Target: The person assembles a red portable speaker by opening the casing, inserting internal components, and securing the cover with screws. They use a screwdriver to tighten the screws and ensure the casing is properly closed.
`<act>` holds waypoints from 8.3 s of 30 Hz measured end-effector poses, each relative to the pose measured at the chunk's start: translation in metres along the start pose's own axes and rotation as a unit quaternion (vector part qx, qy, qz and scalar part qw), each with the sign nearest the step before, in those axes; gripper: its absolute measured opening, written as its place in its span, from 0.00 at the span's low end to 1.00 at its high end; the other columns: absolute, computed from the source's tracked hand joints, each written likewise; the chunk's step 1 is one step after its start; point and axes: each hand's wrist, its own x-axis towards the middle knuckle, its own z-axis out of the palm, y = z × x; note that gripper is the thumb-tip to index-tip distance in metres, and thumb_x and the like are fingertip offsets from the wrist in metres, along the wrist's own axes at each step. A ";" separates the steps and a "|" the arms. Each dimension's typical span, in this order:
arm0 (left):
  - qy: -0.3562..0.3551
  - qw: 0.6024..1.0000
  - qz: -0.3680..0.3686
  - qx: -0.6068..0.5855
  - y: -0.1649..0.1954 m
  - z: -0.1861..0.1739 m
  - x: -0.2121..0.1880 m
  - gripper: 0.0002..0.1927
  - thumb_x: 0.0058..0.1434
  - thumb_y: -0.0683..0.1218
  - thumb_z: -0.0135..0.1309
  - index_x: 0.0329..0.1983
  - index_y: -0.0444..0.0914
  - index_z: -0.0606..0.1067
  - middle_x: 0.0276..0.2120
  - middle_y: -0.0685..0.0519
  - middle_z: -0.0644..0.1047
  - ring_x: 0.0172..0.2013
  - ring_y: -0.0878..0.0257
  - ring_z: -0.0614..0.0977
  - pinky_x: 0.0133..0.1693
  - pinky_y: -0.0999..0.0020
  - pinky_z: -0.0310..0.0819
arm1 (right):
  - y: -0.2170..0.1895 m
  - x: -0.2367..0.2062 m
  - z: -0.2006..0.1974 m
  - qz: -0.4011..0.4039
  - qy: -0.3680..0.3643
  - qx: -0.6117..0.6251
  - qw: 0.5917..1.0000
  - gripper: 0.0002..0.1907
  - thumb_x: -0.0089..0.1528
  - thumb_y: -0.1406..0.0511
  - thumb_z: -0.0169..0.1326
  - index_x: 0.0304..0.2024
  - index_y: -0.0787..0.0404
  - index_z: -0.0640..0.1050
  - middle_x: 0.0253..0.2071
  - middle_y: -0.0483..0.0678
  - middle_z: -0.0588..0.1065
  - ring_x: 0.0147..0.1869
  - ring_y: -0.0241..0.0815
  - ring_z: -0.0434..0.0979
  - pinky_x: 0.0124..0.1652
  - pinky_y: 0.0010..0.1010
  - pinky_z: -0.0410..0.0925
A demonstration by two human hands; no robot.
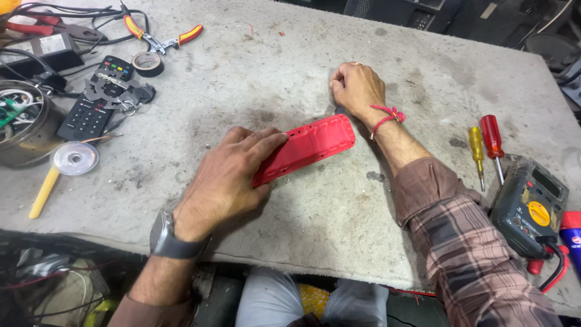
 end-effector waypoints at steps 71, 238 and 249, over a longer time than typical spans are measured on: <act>0.015 0.990 0.124 -0.060 -0.020 0.061 0.087 0.32 0.49 0.32 0.61 0.60 0.36 0.71 0.59 0.43 0.70 0.59 0.45 0.73 0.60 0.54 0.72 | 0.031 -0.137 -0.099 0.137 -0.034 0.351 0.925 0.05 0.68 0.65 0.57 0.41 0.61 0.77 0.34 0.35 0.74 0.38 0.24 0.69 0.38 0.19 0.65; -0.181 0.976 0.012 -0.117 -0.031 0.032 0.087 0.39 0.43 0.47 0.71 0.62 0.41 0.73 0.50 0.49 0.77 0.50 0.53 0.81 0.51 0.58 0.77 | -0.046 -0.142 -0.123 -0.129 0.081 0.094 0.984 0.15 0.68 0.70 0.61 0.57 0.65 0.78 0.41 0.48 0.78 0.43 0.38 0.80 0.44 0.27 0.73; -0.058 0.972 0.021 -0.228 0.028 0.054 0.100 0.28 0.52 0.48 0.70 0.56 0.37 0.75 0.48 0.48 0.81 0.48 0.57 0.84 0.51 0.63 0.81 | -0.042 -0.142 -0.126 -0.120 0.037 0.171 0.977 0.23 0.68 0.70 0.56 0.67 0.61 0.73 0.45 0.48 0.78 0.48 0.39 0.78 0.49 0.29 0.72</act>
